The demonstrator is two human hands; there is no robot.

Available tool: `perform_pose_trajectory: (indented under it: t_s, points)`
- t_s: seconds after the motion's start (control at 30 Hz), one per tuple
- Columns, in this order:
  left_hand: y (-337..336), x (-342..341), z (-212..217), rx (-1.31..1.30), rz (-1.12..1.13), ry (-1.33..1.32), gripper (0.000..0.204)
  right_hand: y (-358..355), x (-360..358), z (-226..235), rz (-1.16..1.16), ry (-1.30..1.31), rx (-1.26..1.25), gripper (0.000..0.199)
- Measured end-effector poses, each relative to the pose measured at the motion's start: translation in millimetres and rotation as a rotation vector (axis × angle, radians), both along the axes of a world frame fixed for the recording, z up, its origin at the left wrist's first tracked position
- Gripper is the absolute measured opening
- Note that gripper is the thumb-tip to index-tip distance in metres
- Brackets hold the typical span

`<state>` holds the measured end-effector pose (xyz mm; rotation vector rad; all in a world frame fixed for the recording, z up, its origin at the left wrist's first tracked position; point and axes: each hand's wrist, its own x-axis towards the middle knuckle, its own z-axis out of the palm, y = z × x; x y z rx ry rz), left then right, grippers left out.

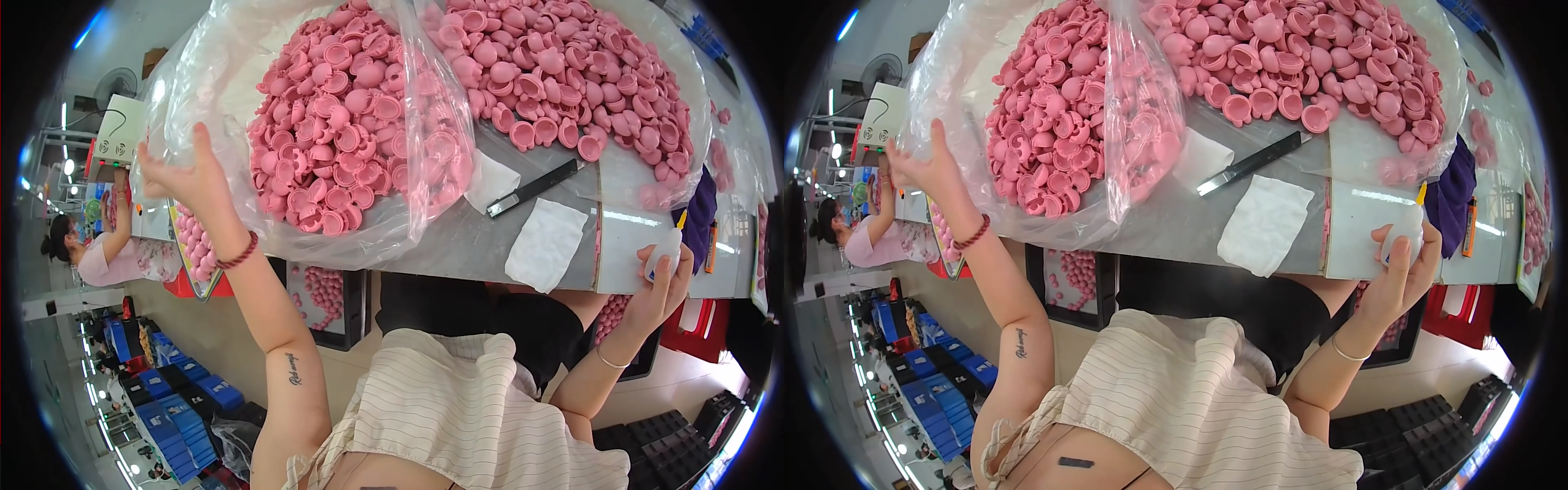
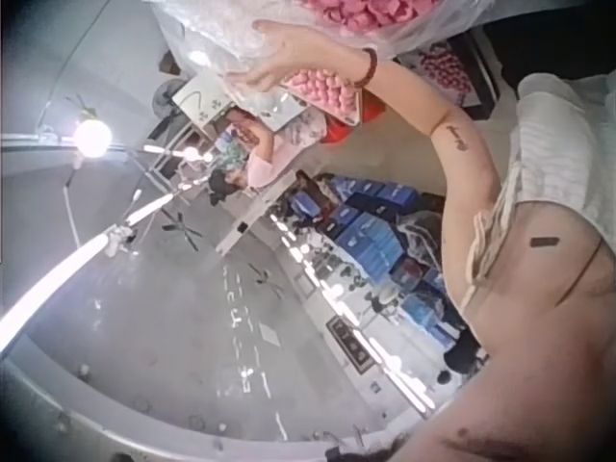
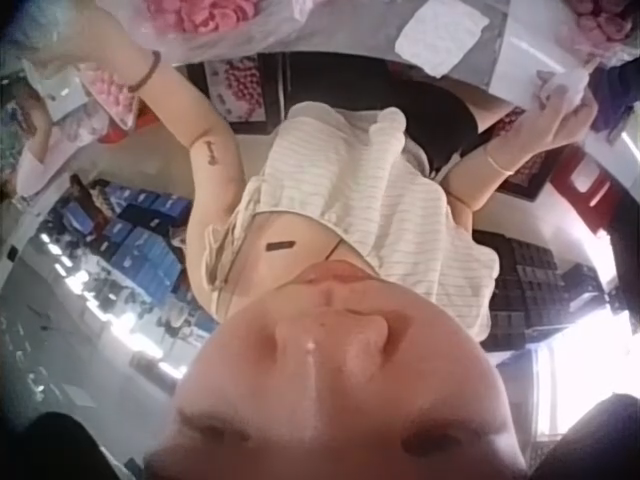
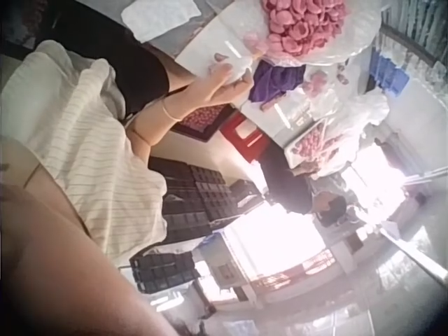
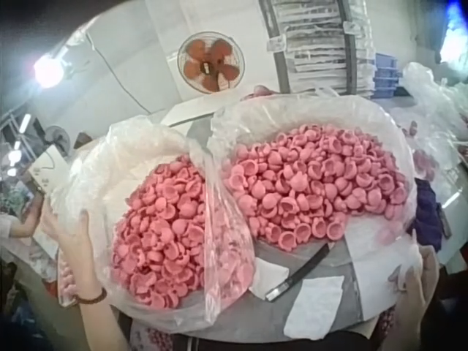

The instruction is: Applying glue to pink plastic toy components and assembling them.

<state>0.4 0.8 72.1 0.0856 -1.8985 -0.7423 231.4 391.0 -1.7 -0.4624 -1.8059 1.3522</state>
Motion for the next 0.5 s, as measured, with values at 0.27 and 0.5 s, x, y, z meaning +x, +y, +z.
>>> perform_pose_trajectory:
  t_s: [0.27, 0.5]
  points:
    - [75.8, 37.5, -37.3, -0.641, -0.517, -0.358, 0.036, 3.1, 2.6, -1.5, 0.030, 0.019, -0.014, 0.029]
    - [76.4, 56.3, -40.2, -0.691, -0.617, -0.458, 0.022, 3.2, 1.7, -4.5, 0.013, 0.033, -0.016, 0.027]
